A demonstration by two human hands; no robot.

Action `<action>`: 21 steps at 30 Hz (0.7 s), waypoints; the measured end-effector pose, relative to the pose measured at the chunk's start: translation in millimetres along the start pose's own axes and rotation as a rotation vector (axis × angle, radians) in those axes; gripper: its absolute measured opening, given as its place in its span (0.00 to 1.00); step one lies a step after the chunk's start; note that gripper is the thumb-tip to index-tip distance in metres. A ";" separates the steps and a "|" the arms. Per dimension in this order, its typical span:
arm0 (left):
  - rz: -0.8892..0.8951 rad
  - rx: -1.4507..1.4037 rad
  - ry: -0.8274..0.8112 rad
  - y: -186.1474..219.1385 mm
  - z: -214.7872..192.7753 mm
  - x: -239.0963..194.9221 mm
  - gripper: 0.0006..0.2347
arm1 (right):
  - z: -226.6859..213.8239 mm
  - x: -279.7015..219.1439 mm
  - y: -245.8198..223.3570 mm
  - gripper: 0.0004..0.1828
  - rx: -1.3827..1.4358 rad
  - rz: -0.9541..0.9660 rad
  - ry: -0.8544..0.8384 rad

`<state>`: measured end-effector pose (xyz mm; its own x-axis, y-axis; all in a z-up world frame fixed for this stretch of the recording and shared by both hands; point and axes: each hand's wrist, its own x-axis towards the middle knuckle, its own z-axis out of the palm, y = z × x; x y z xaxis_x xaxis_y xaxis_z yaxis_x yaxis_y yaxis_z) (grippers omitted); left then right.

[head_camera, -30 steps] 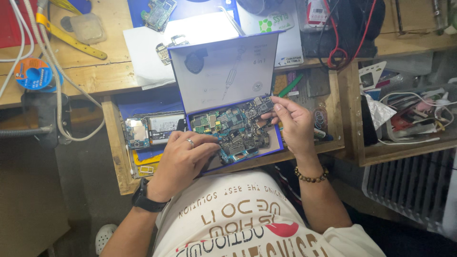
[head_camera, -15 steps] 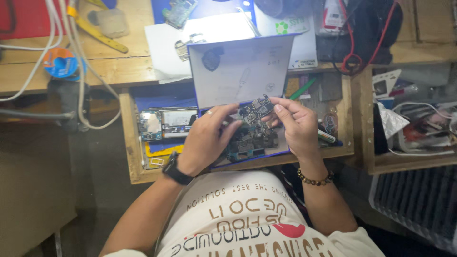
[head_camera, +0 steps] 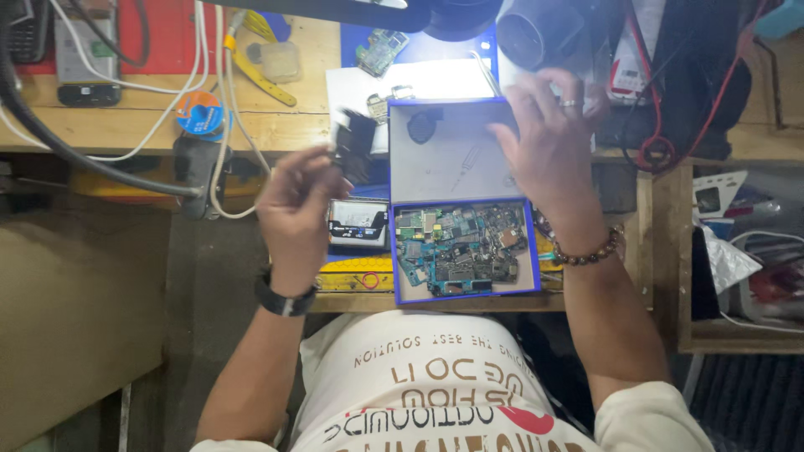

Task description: The person opens a box containing electronic components and removes several circuit boards. They place the boards on a workbench under a microscope and use a green pen-like tool to work on the components. The person handles the boards and tools repeatedly while seated at the desk.

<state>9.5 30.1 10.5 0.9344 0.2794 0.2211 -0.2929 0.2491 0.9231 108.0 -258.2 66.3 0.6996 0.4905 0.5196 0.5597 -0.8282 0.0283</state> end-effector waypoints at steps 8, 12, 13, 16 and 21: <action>-0.051 0.203 0.020 -0.9 -0.6 48.8 0.08 | -94.4 -68.7 -24.1 0.18 0.215 0.053 -0.225; 0.031 0.446 -0.107 -10.0 19.5 62.9 0.08 | -107.8 -75.5 -24.9 0.42 0.597 -0.250 -0.521; 0.082 0.538 -0.141 -12.1 25.2 67.1 0.08 | -102.9 -72.9 -25.7 0.40 0.668 -0.215 -0.545; 0.120 0.592 -0.210 -20.5 45.9 80.4 0.07 | -72.7 -53.7 -30.2 0.32 0.652 -0.086 -0.407; 0.108 0.551 -0.239 -33.5 63.4 89.2 0.08 | 6.2 12.5 -33.8 0.37 0.746 0.207 -0.090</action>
<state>115.5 -12.1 19.3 0.9437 0.0444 0.3278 -0.2999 -0.3033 0.9045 100.6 -222.4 66.5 0.8377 0.3924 0.3797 0.5425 -0.5193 -0.6603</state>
